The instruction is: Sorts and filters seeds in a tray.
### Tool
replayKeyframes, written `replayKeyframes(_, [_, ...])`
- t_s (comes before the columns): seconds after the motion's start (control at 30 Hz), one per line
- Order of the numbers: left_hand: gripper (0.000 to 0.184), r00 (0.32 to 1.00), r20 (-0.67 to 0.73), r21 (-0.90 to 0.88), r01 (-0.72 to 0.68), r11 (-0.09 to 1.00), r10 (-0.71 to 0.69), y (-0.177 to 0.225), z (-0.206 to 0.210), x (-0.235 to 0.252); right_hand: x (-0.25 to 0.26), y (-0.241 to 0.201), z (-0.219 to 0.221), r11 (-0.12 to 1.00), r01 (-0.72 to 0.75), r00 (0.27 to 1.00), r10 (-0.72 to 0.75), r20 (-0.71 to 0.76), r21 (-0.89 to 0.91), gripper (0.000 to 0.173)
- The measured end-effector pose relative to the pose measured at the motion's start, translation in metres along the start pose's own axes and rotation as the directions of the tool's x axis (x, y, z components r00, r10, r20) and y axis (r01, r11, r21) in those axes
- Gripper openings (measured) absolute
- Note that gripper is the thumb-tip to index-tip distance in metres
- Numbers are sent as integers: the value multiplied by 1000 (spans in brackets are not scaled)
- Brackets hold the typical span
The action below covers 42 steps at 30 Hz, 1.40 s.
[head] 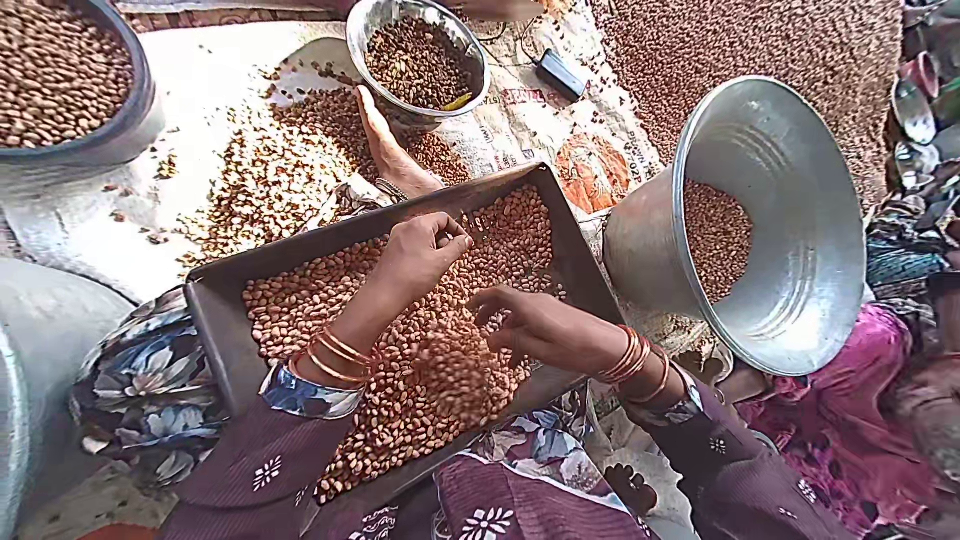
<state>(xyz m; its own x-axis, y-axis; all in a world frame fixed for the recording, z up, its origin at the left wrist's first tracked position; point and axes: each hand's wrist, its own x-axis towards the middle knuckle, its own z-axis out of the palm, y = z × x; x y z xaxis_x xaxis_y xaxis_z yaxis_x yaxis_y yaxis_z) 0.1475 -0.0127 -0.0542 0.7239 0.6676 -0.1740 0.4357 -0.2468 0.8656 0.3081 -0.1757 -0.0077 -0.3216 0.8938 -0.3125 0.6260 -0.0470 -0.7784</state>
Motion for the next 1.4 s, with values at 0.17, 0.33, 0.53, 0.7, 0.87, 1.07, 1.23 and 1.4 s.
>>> replayKeyframes(0.17, [17,979,86,269,-199,942,183,-11,18,3,20,36,-41,824,-183,914,-58,-402,-536,19])
replayKeyframes(0.33, [21,967,147,488,-253,835,207,-10,43,2,27,66,-39,777,-93,934,-149,-325,-622,10])
replayKeyframes(0.53, [16,979,159,655,-199,729,124,14,54,-2,36,71,-41,779,-153,927,-100,-362,-608,9])
replayKeyframes(0.7, [17,983,177,652,-155,742,50,21,53,-3,28,67,-47,822,-118,910,-136,-392,-557,18])
replayKeyframes(0.87, [23,985,130,432,-157,888,111,1,44,4,28,73,-36,838,4,942,-186,-279,-546,4])
replayKeyframes(1.07, [19,999,-20,-336,-43,941,38,0,0,6,35,71,-23,736,-73,958,-136,-253,-673,4])
replayKeyframes(1.23, [19,997,46,-329,-37,943,55,-10,-22,-15,36,67,-22,763,-150,962,-35,-271,-629,9])
replayKeyframes(1.4, [16,942,89,223,-335,915,323,-37,-30,-53,31,50,-29,948,-17,979,-48,-196,-317,11])
